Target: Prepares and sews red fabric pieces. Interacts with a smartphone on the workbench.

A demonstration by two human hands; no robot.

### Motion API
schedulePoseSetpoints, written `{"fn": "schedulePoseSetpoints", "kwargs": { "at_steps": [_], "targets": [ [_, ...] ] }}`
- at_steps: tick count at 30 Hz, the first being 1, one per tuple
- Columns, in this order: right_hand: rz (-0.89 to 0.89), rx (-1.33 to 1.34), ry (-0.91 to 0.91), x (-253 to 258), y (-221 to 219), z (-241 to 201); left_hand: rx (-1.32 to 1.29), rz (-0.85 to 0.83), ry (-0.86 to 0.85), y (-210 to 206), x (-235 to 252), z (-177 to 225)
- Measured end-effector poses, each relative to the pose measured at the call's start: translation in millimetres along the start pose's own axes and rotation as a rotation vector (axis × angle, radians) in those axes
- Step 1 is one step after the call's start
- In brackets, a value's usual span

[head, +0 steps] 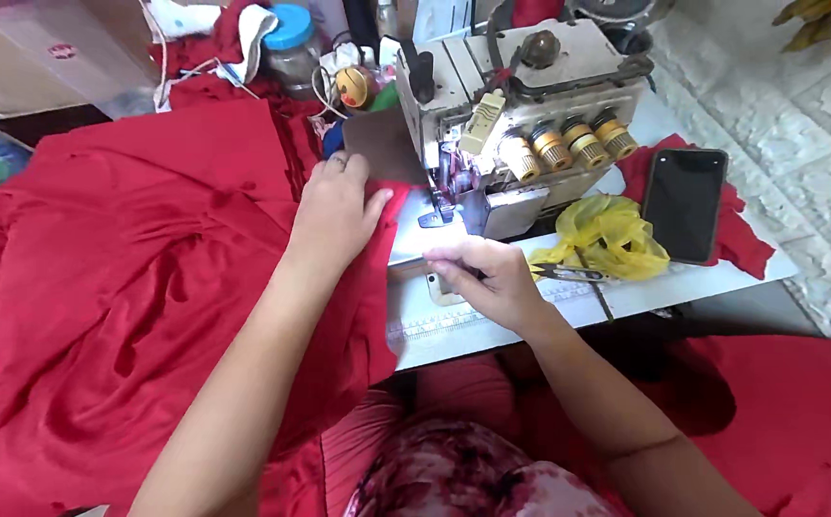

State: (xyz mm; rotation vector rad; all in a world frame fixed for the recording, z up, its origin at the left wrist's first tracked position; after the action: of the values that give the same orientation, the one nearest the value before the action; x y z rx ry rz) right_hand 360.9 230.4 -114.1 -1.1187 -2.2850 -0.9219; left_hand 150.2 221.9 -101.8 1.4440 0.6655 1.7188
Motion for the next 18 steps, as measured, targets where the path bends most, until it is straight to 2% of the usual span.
{"fn": "schedulePoseSetpoints", "kwargs": {
  "at_steps": [1, 4, 6, 8, 10, 14, 18],
  "targets": [
    [-0.007, -0.019, 0.032, 1, -4, -1, -0.012, 0.028, -0.001, 5, -13, -2],
    [-0.123, -0.068, 0.124, 2, -18, -9, -0.096, -0.273, 0.21, 47, -39, 32],
    [-0.236, -0.052, 0.167, -1, -25, -12, -0.112, -0.35, 0.203, 55, -56, 58],
    [-0.298, -0.047, 0.161, -5, -23, -8, -0.159, -0.364, 0.13, 48, -68, 83],
    [-0.249, -0.104, 0.113, -8, -6, 2, -0.214, -0.367, 0.088, 36, -66, 98],
    [-0.158, -0.321, 0.008, -6, 42, 20, -0.24, -0.348, 0.077, 17, -43, 111],
    [-0.099, -0.269, -0.041, -17, 48, 19, -0.189, -0.25, -0.071, 18, -41, 115]
  ]
}}
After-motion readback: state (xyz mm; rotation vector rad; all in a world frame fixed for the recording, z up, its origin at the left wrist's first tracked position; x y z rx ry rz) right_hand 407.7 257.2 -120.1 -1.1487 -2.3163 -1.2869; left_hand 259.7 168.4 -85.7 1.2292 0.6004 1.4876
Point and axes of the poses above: each hand's wrist, its own x-axis towards the middle knuckle, its own y-axis out of the back of the hand, z = x × y, the point moved 6 cm from there along x, towards the middle knuckle, and after that the axes turned 3 degrees about z, right-handed, at the moved point
